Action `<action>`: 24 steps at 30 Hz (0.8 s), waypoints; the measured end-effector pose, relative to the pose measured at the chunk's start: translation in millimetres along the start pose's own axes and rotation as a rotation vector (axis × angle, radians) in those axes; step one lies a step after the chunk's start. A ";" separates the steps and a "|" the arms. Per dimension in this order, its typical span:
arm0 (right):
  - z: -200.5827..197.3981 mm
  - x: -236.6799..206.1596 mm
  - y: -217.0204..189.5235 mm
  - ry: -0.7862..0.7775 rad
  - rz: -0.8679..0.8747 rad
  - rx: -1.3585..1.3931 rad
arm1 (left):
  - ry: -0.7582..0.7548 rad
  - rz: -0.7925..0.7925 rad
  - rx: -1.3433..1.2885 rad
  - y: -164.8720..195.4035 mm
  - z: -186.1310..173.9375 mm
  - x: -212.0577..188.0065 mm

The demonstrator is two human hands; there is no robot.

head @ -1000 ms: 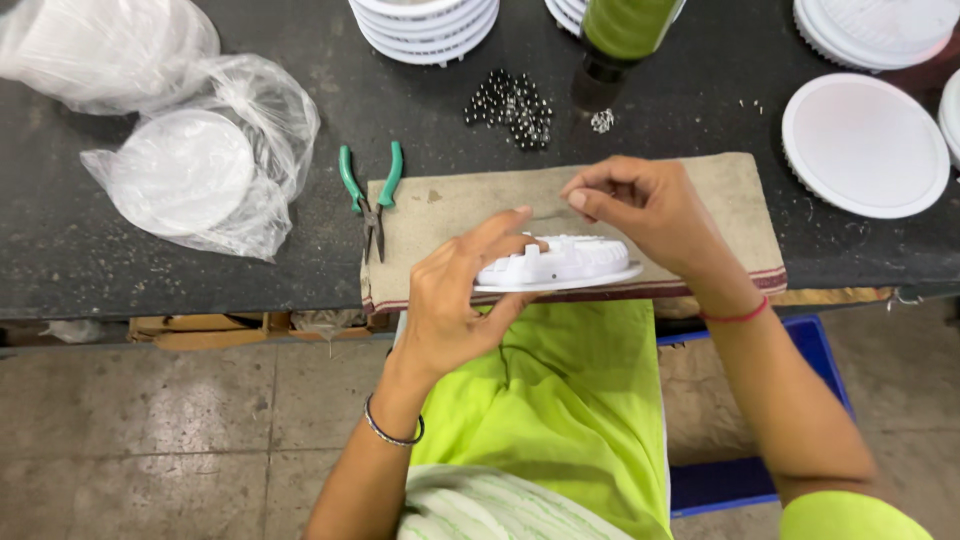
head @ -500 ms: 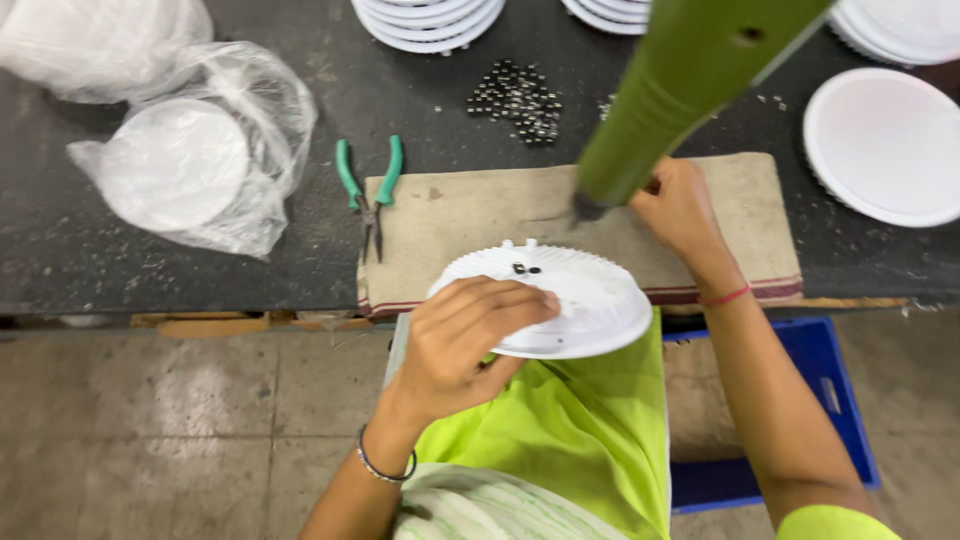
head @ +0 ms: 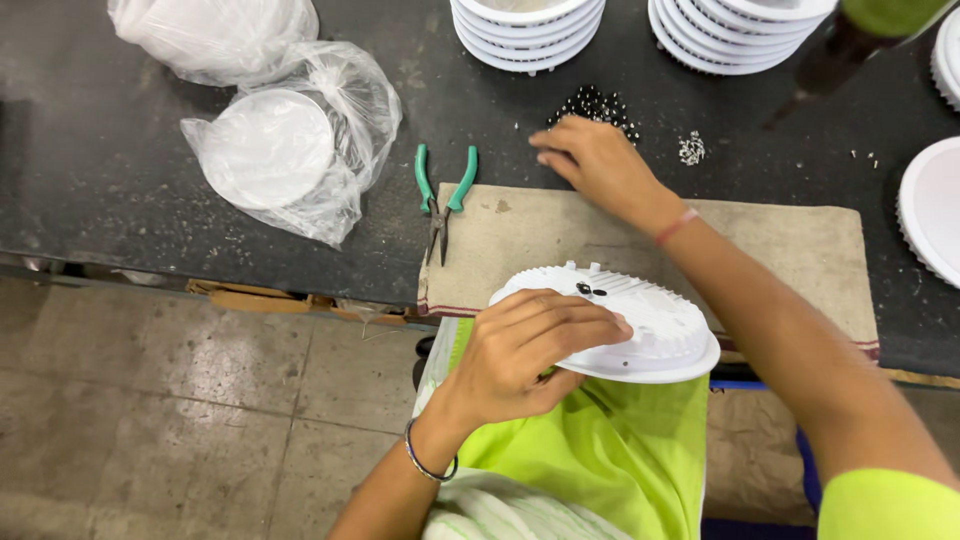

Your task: The person uses an electric screwdriver to drive screws into the back of a round white light fixture base, then fits the white diffuser cover onto the base and presses it into place. They stack the finished fixture with others and repeat the screwdriving on the next base.

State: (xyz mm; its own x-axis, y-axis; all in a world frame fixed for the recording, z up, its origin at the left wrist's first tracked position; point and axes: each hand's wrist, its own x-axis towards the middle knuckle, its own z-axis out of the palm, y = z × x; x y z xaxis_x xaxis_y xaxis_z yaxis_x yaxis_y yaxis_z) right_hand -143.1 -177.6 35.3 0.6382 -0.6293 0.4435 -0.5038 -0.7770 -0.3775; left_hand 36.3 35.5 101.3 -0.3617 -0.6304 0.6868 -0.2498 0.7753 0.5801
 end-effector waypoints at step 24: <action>-27.7 -55.8 -8.5 0.043 0.520 0.535 | 0.011 0.007 -0.011 0.5 0.3 2.2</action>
State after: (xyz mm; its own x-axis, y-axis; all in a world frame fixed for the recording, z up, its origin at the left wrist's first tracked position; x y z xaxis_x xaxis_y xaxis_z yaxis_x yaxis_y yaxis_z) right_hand -190.6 -136.4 36.3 0.3661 -0.9218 0.1275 -0.3749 -0.2716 -0.8864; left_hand 35.2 34.5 102.9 -0.3530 -0.6257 0.6956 -0.2376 0.7790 0.5802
